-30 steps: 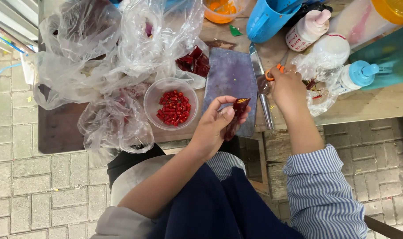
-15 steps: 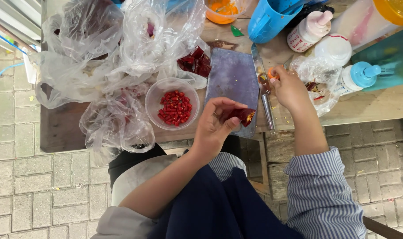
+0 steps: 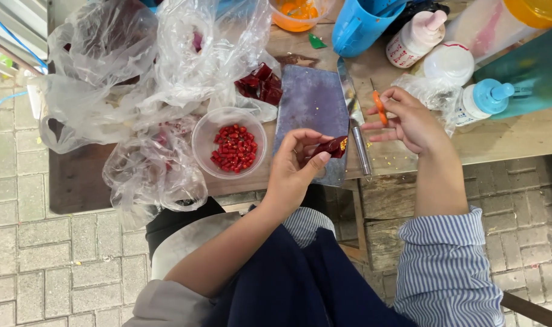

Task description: Chopping small red chilies with a knife on a cutting board and then using scissors to cut small pieces of food.

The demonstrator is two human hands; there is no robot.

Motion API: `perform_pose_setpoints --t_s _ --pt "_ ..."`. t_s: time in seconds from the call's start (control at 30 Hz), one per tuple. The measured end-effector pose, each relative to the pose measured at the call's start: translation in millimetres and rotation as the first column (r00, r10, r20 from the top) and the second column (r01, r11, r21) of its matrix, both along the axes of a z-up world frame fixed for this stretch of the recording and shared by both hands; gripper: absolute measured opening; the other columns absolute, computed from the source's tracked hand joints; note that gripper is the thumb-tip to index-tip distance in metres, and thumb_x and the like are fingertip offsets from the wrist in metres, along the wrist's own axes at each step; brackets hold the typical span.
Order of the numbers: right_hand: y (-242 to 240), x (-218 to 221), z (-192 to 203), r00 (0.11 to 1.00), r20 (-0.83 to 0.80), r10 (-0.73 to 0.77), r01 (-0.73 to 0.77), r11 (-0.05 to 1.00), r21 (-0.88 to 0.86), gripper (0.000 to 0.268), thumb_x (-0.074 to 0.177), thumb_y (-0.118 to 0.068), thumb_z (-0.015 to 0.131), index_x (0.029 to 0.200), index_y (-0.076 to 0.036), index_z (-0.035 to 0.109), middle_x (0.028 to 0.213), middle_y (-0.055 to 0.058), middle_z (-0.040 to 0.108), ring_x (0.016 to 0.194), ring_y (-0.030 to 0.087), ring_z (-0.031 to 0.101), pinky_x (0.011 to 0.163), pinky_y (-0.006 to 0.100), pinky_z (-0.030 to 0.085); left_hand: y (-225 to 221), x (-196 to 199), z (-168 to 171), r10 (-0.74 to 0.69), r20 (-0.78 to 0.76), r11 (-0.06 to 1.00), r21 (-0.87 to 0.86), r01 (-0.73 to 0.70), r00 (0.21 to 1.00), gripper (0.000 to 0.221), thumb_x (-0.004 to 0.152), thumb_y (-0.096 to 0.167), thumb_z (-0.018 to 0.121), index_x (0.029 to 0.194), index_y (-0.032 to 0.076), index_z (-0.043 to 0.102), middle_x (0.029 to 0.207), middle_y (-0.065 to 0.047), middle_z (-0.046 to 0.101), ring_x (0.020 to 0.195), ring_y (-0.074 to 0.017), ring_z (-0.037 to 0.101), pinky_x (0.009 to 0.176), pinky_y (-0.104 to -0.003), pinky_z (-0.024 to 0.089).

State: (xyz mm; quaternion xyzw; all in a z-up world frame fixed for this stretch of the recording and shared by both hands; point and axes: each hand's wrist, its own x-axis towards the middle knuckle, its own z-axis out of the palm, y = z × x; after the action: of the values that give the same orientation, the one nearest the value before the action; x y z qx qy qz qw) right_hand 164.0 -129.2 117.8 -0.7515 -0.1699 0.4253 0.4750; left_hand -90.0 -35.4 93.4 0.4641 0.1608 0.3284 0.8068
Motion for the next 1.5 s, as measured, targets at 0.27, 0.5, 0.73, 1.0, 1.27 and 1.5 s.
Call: perform_pose_setpoints --t_s 0.27,0.5,0.73,1.0,1.27,1.5 --pt "-34 -13 7 0.992 -0.103 -0.074 0.089 0.984 0.151 0.021 0.099 -0.013 0.065 0.100 -0.013 0.044 0.112 0.010 0.061 0.109 0.035 0.072 0.079 0.057 0.064 -7 11 13 -0.020 -0.025 0.999 0.032 0.021 0.999 0.030 0.097 0.012 0.075 0.122 0.011 0.059 0.118 -0.009 0.073 0.102 -0.0135 0.070 0.087 -0.027 0.056" --pt "-44 8 -32 0.986 0.036 -0.160 0.148 0.963 0.226 0.052 0.082 0.009 0.076 0.122 -0.011 0.049 0.100 0.007 0.057 0.089 0.023 0.071 0.072 0.037 0.067 -11 15 11 -0.041 -0.041 0.997 0.065 0.044 0.998 0.029 0.097 0.012 0.075 0.122 0.011 0.060 0.117 -0.009 0.073 0.102 -0.0139 0.070 0.086 -0.028 0.056" --pt "-54 13 -51 0.624 0.775 0.099 0.094 0.975 -0.200 0.025 0.086 -0.043 0.088 0.102 -0.028 0.077 0.084 -0.003 0.071 0.088 0.020 0.068 0.079 0.035 0.053 -9 13 8 -0.039 -0.072 0.996 0.078 0.045 0.997 0.031 0.097 0.013 0.075 0.124 0.011 0.061 0.118 -0.011 0.073 0.104 -0.0174 0.070 0.089 -0.032 0.057" --pt "-99 -52 23 0.409 0.912 0.037 0.103 0.991 -0.086 0.022 0.105 -0.025 0.082 0.114 -0.010 0.070 0.098 0.006 0.068 0.095 0.025 0.065 0.083 0.038 0.051 4 20 27 -0.095 -0.202 0.979 0.159 0.128 0.975 0.042 0.097 0.014 0.071 0.137 0.009 0.059 0.124 -0.014 0.071 0.113 -0.0230 0.069 0.098 -0.036 0.057" --pt "-164 -47 18 0.540 0.773 -0.332 0.225 0.942 0.247 0.011 0.125 -0.001 0.058 0.126 0.006 0.050 0.100 0.018 0.065 0.093 0.025 0.068 0.091 0.038 0.058 -5 116 38 -0.133 -0.392 0.823 0.469 0.322 0.910 0.039 0.099 0.025 0.061 0.138 0.021 0.056 0.129 -0.004 0.074 0.121 -0.0235 0.072 0.099 -0.037 0.055" --pt "-198 -28 -26 0.490 0.744 -0.454 0.405 0.874 0.267 0.016 0.121 -0.009 0.059 0.111 -0.002 0.048 0.094 0.007 0.049 0.078 0.015 0.047 0.072 0.030 0.045 -22 190 -9 -0.094 -0.459 0.614 0.672 0.414 0.884 0.038 0.099 0.012 0.061 0.136 0.018 0.053 0.116 -0.007 0.077 0.096 -0.0302 0.075 0.071 -0.044 0.058"
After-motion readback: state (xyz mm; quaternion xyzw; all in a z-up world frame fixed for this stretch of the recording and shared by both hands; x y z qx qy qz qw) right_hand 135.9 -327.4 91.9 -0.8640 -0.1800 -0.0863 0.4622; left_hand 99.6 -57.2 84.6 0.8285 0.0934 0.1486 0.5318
